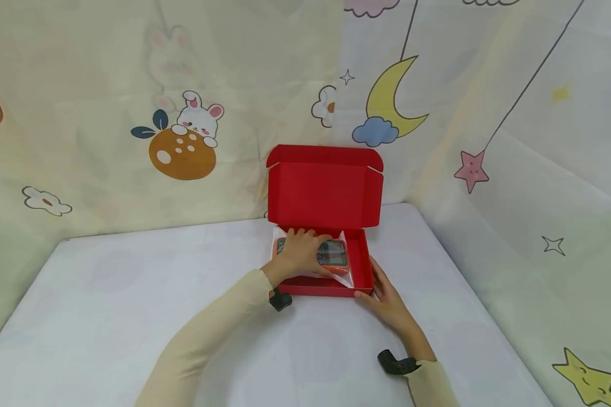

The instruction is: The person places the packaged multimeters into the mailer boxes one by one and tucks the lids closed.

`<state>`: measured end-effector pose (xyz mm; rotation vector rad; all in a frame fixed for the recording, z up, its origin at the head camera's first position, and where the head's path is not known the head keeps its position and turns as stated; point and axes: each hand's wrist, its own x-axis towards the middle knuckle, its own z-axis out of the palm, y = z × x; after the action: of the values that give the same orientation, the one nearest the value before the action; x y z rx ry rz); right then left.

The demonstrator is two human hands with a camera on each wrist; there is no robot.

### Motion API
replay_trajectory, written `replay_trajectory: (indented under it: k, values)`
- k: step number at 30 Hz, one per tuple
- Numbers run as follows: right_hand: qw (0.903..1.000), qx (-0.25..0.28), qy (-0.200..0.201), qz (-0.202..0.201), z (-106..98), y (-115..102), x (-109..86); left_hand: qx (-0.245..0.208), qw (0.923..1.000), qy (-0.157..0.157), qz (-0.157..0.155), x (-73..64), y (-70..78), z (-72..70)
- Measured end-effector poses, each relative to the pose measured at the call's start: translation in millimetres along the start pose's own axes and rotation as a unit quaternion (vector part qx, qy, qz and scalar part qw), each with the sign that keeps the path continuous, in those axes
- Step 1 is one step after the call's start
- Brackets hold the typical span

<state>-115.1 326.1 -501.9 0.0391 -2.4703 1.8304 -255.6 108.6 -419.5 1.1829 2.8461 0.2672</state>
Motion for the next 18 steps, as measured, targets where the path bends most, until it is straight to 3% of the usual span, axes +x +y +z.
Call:
replay_trajectory:
  k: [10, 18]
  values:
    - [1.0, -0.001, -0.007, -0.002, -0.6, -0.2, -0.2, 0.02, 0.9996, -0.011, 0.019, 11.8, 6.3, 8.7]
    - [0.9999, 0.009, -0.005, -0.005, -1.7, 0.6, 0.3, -0.043, 0.9983, -0.035, 0.02, 17.3, 0.6, 17.7]
